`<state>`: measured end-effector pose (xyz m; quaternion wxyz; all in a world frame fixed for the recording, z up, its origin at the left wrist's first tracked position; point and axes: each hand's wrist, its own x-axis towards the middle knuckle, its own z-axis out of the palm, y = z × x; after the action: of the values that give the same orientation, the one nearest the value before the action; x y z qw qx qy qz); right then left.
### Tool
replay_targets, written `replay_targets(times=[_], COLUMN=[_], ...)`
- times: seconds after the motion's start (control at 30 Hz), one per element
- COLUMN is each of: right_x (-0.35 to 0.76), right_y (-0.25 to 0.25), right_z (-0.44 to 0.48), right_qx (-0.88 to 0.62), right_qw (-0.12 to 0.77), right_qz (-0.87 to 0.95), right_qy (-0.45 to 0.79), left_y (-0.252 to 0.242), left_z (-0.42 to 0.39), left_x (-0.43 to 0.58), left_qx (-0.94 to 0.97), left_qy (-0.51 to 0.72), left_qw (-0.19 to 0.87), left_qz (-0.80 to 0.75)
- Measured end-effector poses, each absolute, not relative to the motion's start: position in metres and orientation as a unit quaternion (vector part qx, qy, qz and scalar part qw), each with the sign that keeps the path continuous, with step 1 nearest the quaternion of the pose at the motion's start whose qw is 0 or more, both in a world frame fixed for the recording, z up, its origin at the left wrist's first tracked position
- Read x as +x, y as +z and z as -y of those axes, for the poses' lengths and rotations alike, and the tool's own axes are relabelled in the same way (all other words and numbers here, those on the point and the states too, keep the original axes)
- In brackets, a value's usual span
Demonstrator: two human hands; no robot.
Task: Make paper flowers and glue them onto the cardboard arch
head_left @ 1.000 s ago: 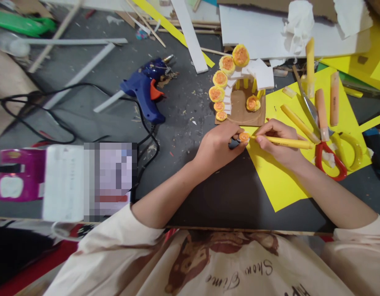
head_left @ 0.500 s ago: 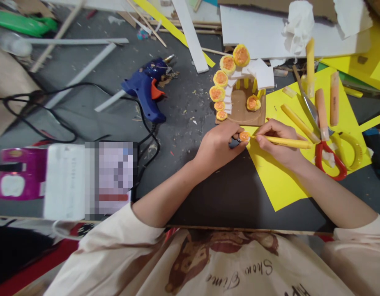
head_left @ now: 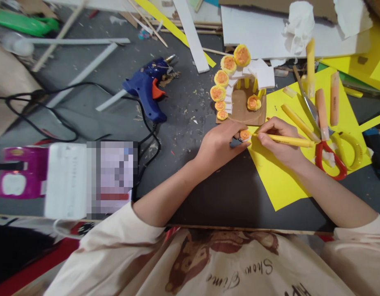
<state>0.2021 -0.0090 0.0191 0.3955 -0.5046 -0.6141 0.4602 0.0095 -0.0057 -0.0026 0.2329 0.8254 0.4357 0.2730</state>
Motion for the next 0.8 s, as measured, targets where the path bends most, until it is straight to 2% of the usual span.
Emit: replay_targets(times=[0.23, 0.8], right_x=[0.2024, 0.2013], right_y=[0.0165, 0.0213], right_z=[0.0102, 0.0108], right_qx=[-0.504, -0.491], right_qw=[0.413, 0.385], right_qz=[0.606, 0.646], right_qy=[0.456, 0.439], left_y=[-0.0038, -0.0045], left_z=[0.0069, 0.0061], left_x=[0.0096, 0.0107], left_qx=[0.831, 0.827], left_qy=[0.275, 0.296], left_qw=[0.218, 0.216], left_qz=[-0.432, -0.427])
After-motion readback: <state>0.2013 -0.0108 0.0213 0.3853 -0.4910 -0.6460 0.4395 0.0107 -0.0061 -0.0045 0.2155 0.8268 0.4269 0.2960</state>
